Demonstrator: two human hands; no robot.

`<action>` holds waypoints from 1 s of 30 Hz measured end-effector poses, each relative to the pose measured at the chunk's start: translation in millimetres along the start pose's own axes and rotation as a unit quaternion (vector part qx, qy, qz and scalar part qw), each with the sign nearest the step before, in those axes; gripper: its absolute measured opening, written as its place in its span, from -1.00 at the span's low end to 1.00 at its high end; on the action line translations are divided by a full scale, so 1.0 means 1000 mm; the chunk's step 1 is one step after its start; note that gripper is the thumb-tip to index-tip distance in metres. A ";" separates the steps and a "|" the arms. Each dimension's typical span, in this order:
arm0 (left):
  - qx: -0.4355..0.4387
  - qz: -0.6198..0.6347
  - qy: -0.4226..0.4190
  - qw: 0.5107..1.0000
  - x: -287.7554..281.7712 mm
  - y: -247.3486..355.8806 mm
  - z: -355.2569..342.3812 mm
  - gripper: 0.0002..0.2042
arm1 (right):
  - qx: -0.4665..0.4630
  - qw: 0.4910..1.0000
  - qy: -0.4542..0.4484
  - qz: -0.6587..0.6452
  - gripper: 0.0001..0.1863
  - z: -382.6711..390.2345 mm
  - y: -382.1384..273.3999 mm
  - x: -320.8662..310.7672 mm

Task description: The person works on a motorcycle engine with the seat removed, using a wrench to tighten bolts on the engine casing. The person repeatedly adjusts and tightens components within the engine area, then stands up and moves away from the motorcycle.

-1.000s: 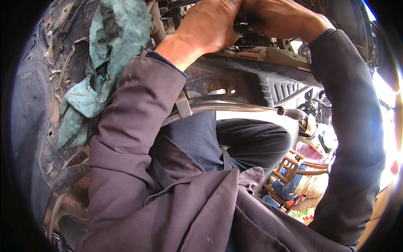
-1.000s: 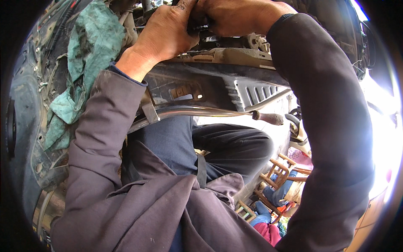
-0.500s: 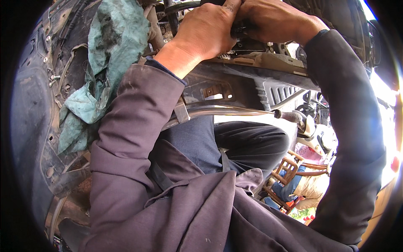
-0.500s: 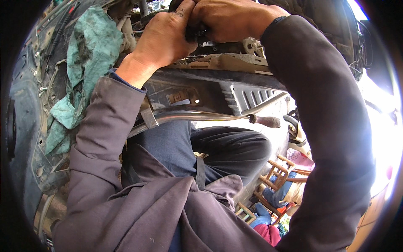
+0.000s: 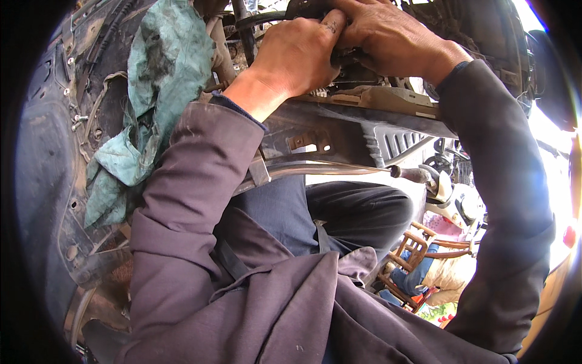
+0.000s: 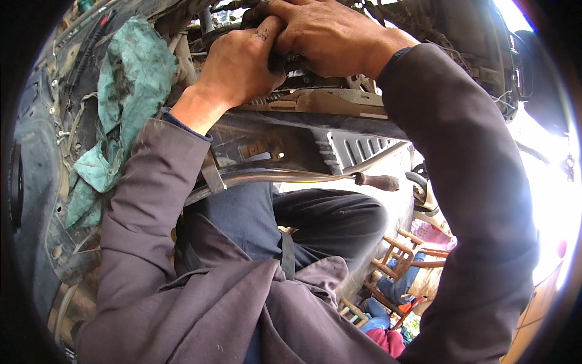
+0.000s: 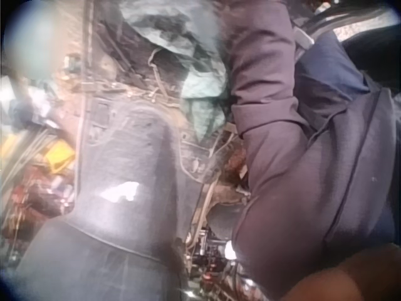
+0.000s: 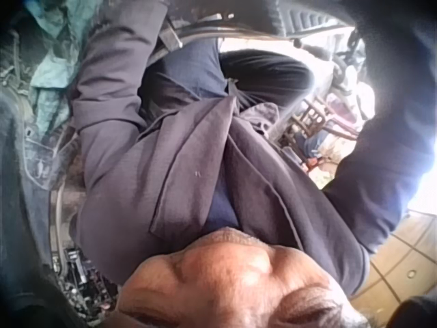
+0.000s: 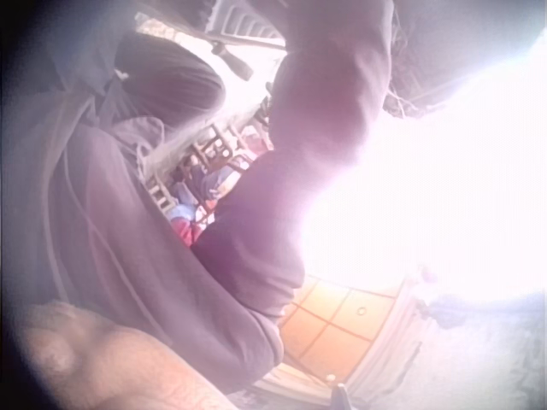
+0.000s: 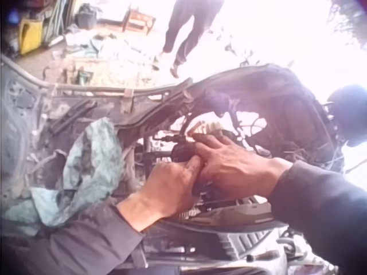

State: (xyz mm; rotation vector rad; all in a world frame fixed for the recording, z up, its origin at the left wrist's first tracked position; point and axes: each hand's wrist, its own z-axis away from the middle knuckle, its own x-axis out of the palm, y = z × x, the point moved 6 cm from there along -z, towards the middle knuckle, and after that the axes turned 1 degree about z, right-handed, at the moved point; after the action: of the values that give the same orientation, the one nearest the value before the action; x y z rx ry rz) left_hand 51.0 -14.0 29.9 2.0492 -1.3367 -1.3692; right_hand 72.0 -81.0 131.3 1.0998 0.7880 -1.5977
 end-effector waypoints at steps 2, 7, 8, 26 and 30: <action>0.015 -0.002 0.011 1.000 0.000 0.000 0.001 -0.53 | 0.007 1.000 -0.019 -0.005 -0.74 -0.001 0.001 0.002; 0.015 -0.004 0.019 1.000 0.001 -0.002 0.003 -0.53 | 0.006 1.000 -0.022 -0.021 -0.75 -0.004 -0.004 -0.001; 0.020 -0.015 0.023 0.999 0.001 -0.001 0.002 -0.52 | 0.011 0.999 -0.027 -0.029 -0.75 -0.005 -0.004 -0.001; 0.039 0.027 0.072 0.996 -0.003 -0.003 0.004 -0.65 | 0.013 0.998 0.002 -0.062 -0.72 0.002 0.000 -0.001; 0.044 0.021 0.069 0.996 -0.005 -0.003 0.007 -0.74 | 0.029 0.993 0.045 -0.101 -0.73 0.018 -0.004 -0.026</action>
State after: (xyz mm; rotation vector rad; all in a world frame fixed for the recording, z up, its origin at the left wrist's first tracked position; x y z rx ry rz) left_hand 46.0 -6.5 27.3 2.1180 -1.3953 -1.1471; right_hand 65.2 -86.0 161.5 1.1696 0.9429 -1.7586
